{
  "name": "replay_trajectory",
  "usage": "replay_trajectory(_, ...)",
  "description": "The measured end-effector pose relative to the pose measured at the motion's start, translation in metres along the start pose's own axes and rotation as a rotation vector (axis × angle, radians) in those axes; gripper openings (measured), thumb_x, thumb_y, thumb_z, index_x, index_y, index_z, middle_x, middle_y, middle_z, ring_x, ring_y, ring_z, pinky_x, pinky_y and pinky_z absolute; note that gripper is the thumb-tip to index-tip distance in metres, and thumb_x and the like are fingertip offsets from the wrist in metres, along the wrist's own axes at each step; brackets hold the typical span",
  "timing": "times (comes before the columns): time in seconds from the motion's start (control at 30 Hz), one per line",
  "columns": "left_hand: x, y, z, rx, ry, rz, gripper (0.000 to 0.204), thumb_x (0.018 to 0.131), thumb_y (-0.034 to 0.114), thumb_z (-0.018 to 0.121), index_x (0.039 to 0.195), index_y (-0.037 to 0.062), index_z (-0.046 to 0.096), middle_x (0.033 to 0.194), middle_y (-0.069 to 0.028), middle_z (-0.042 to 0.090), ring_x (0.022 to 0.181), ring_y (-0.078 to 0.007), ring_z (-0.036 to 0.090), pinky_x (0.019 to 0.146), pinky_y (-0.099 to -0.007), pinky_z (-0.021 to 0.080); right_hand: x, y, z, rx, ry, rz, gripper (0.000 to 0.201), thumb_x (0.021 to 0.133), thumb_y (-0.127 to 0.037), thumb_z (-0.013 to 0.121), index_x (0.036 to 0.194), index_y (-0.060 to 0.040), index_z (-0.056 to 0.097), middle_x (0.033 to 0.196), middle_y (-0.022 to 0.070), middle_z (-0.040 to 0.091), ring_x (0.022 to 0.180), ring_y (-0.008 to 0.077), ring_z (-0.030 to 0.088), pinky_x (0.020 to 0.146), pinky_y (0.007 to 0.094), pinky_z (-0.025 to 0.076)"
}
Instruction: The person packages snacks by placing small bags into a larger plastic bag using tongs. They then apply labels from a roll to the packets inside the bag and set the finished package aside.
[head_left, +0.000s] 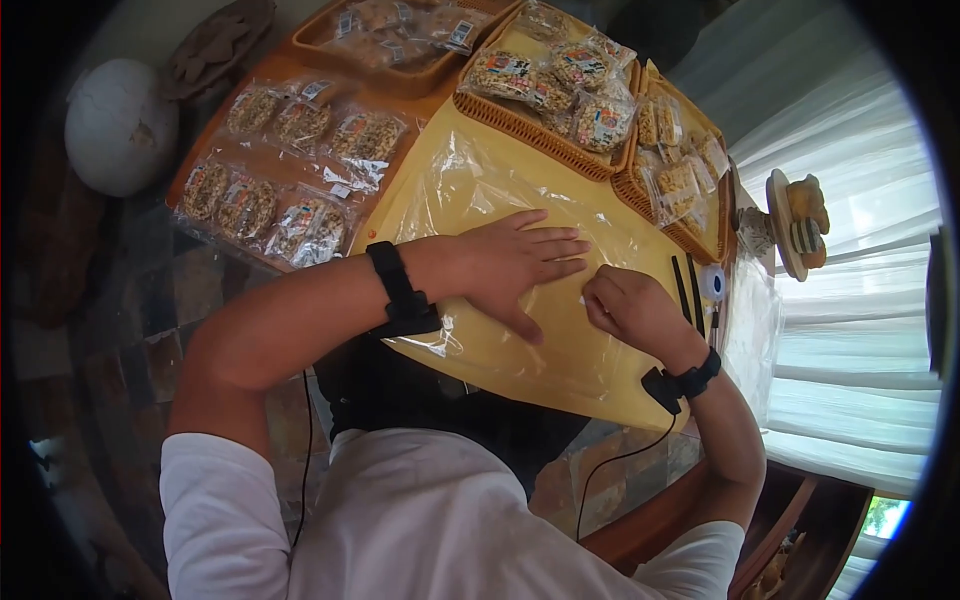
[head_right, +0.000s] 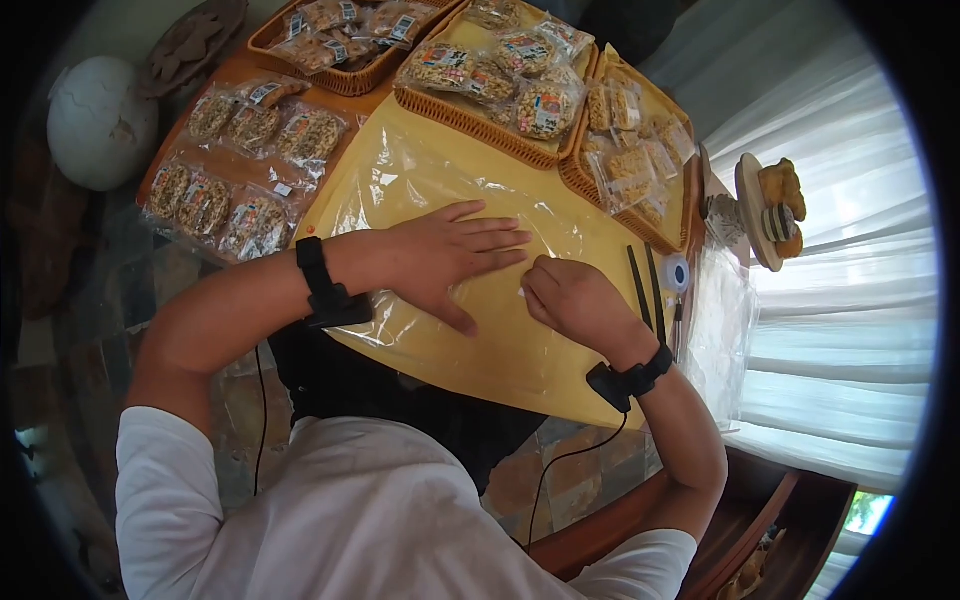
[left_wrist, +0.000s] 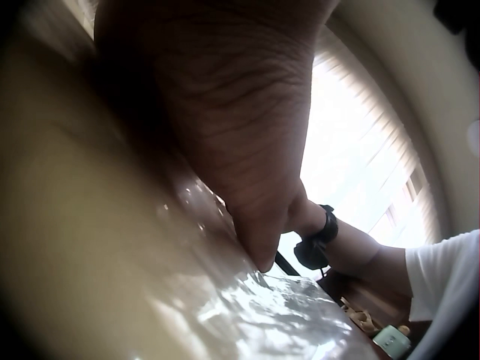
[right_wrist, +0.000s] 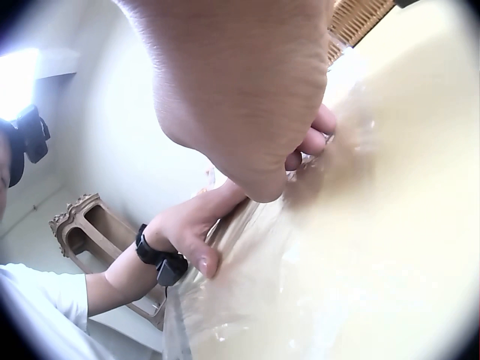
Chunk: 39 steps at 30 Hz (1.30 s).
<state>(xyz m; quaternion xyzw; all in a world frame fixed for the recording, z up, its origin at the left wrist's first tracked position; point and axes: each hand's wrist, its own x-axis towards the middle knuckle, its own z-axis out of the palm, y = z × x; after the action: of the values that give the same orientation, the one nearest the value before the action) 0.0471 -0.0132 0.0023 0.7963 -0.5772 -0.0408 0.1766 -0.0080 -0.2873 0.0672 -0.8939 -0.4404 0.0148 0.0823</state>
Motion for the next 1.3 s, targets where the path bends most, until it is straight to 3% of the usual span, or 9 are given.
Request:
replay_trajectory(0.23, 0.001, 0.002, -0.003, -0.024, -0.01, -0.008, 0.116, 0.087, 0.08, 0.069, 0.17, 0.0053, 0.035, 0.18, -0.0133, 0.028, 0.168, -0.0258, 0.02, 0.137, -0.0538, 0.008, -0.007, 0.001, -0.002, 0.175, 0.097, 0.075, 0.012, 0.097, -0.014, 0.072, 0.103, -0.0039, 0.066, 0.094, 0.0102, 0.063, 0.085, 0.0309, 0.069, 0.074, 0.0424, 0.058)
replay_trajectory(0.43, 0.001, 0.003, -0.006, -0.035, -0.023, -0.02, 0.114, 0.088, 0.076, 0.071, 0.17, 0.0058, 0.035, 0.18, -0.0132, 0.028, 0.169, -0.0257, 0.02, 0.136, -0.0539, 0.009, 0.002, 0.002, -0.003, -0.01, -0.002, -0.032, 0.013, 0.094, -0.011, 0.075, 0.104, -0.0057, 0.068, 0.092, 0.0092, 0.065, 0.083, 0.0294, 0.07, 0.074, 0.0408, 0.058)
replay_trajectory(0.5, 0.001, 0.003, -0.006, -0.046, -0.011, -0.022, 0.114, 0.088, 0.075, 0.073, 0.17, 0.0059, 0.035, 0.18, -0.013, 0.029, 0.169, -0.0256, 0.02, 0.136, -0.054, 0.009, 0.005, 0.0, -0.004, -0.204, -0.11, -0.075, 0.009, 0.089, -0.012, 0.07, 0.095, -0.0055, 0.066, 0.091, 0.0082, 0.065, 0.085, 0.027, 0.071, 0.076, 0.0402, 0.059)
replay_trajectory(0.63, 0.001, 0.003, -0.006, -0.03, -0.028, -0.027, 0.114, 0.087, 0.074, 0.073, 0.17, 0.0061, 0.035, 0.18, -0.0128, 0.029, 0.168, -0.0257, 0.02, 0.136, -0.054, 0.009, 0.014, -0.005, -0.008, -0.263, -0.127, -0.128, 0.009, 0.086, -0.012, 0.068, 0.089, -0.007, 0.062, 0.089, 0.0071, 0.064, 0.084, 0.0258, 0.071, 0.076, 0.0395, 0.059)
replay_trajectory(0.7, 0.001, 0.002, -0.002, -0.03, -0.011, -0.025, 0.116, 0.086, 0.08, 0.069, 0.168, 0.0048, 0.038, 0.179, -0.014, 0.03, 0.169, -0.0257, 0.019, 0.136, -0.0524, 0.009, 0.014, -0.004, -0.006, -0.268, -0.094, -0.161, 0.009, 0.086, -0.013, 0.069, 0.089, -0.0071, 0.062, 0.09, 0.0068, 0.064, 0.083, 0.0259, 0.07, 0.076, 0.0392, 0.059)
replay_trajectory(0.9, 0.001, 0.004, -0.007, -0.037, -0.016, -0.023, 0.114, 0.087, 0.075, 0.073, 0.169, 0.006, 0.037, 0.18, -0.0122, 0.029, 0.168, -0.0257, 0.021, 0.136, -0.0535, 0.01, -0.005, 0.003, 0.003, -0.074, 0.049, -0.086, 0.018, 0.085, -0.009, 0.079, 0.096, -0.0061, 0.065, 0.089, 0.0073, 0.064, 0.08, 0.0269, 0.067, 0.073, 0.0397, 0.057)
replay_trajectory(1.3, 0.002, 0.001, -0.001, -0.042, -0.001, -0.02, 0.116, 0.085, 0.078, 0.071, 0.169, 0.0054, 0.037, 0.18, -0.013, 0.029, 0.169, -0.0253, 0.018, 0.137, -0.0516, 0.008, -0.011, -0.003, 0.0, -0.024, 0.196, -0.035, 0.019, 0.085, -0.009, 0.077, 0.101, -0.0061, 0.066, 0.092, 0.0067, 0.064, 0.081, 0.0265, 0.068, 0.073, 0.0398, 0.057)
